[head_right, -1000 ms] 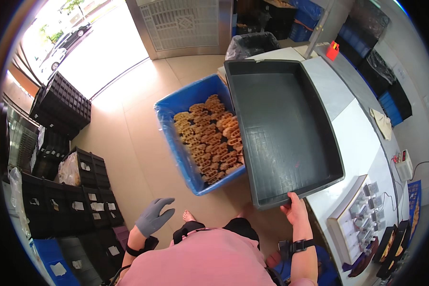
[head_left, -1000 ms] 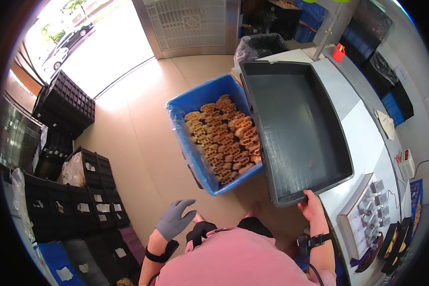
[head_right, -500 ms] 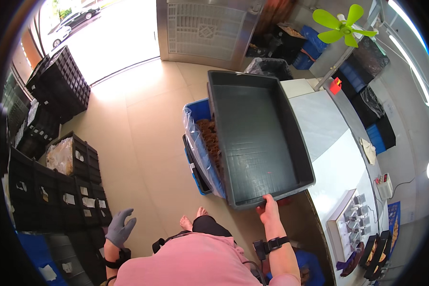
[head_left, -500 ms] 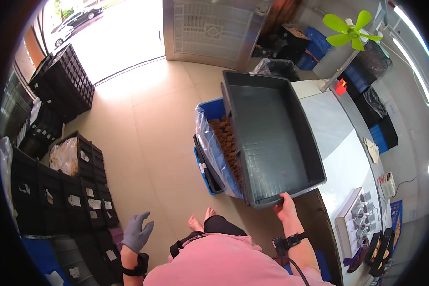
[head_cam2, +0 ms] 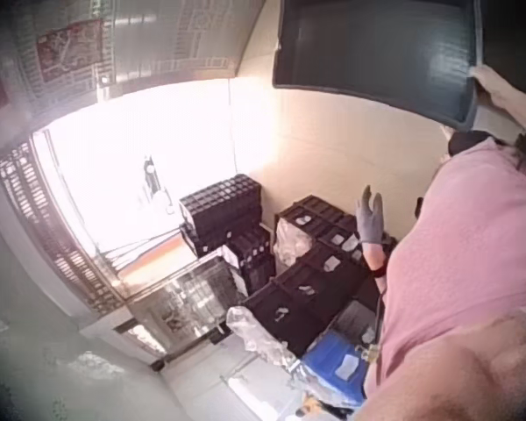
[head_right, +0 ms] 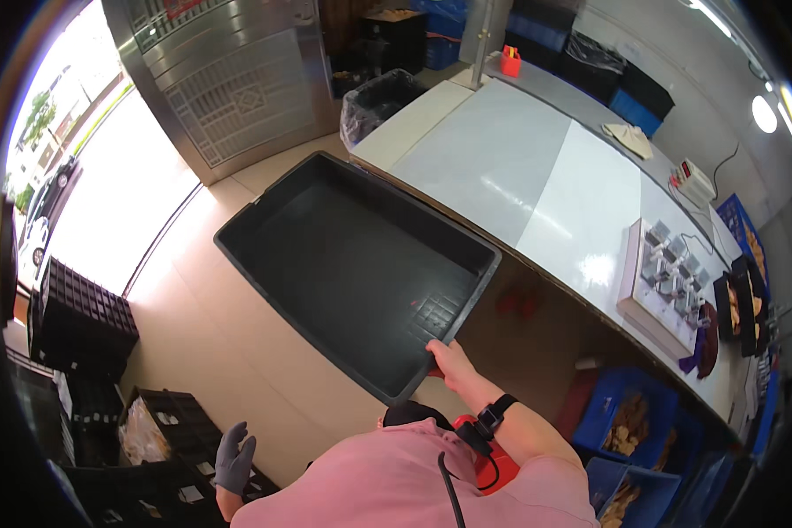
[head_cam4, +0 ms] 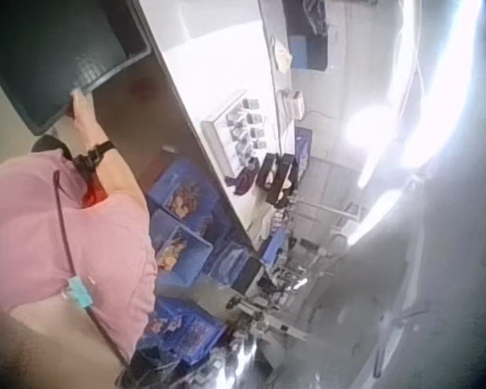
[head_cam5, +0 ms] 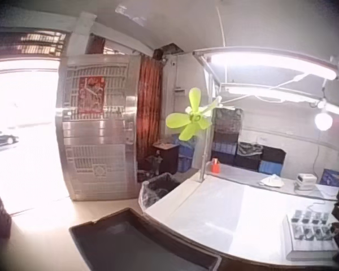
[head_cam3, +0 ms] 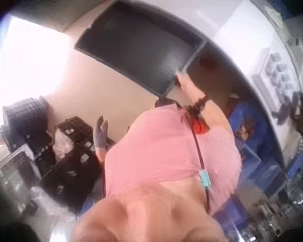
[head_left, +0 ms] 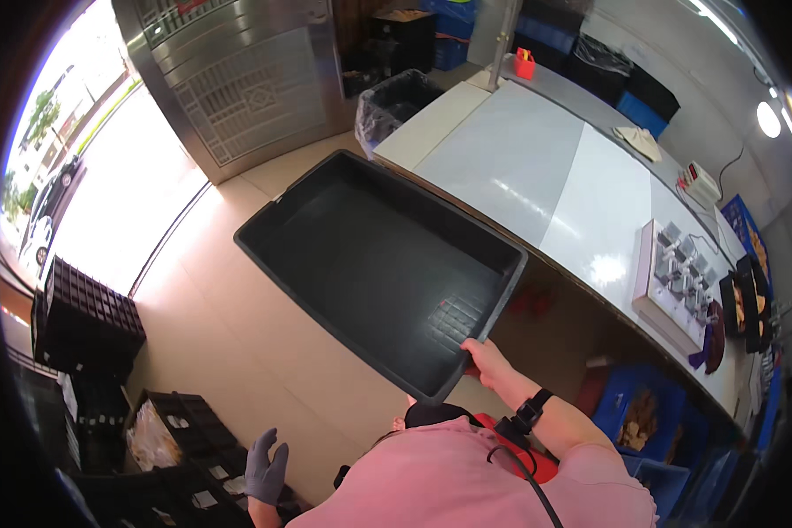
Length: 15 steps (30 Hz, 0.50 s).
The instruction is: Sorting, assembling, and testing plastic toy components at a workstation jig.
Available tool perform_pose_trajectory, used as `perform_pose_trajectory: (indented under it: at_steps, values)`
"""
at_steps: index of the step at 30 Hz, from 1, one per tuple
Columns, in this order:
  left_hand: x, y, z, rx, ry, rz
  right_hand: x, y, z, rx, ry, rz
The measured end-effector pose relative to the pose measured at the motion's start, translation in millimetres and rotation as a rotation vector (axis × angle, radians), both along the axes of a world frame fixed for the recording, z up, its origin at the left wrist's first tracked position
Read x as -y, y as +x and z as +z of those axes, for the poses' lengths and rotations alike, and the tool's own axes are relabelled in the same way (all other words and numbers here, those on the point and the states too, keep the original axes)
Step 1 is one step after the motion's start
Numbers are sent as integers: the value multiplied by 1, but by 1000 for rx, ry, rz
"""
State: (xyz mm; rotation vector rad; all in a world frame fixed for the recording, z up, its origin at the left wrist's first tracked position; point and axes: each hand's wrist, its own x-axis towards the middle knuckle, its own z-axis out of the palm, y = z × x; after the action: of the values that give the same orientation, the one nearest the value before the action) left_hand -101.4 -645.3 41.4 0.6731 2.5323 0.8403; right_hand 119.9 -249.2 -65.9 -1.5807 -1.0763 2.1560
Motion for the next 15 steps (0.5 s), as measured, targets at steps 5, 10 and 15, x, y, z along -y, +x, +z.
perform_pose_trajectory:
  at_steps: [5,10,15]
  values:
    - [-20,-25,1,36,26,-46,8,-11,17,-52,55,-31]
    - [-24,-58,1,90,-24,-93,4,-8,3,-28,107,-97]
    - [-18,-118,3,100,-47,-158,17,0,-29,-29,175,-268]
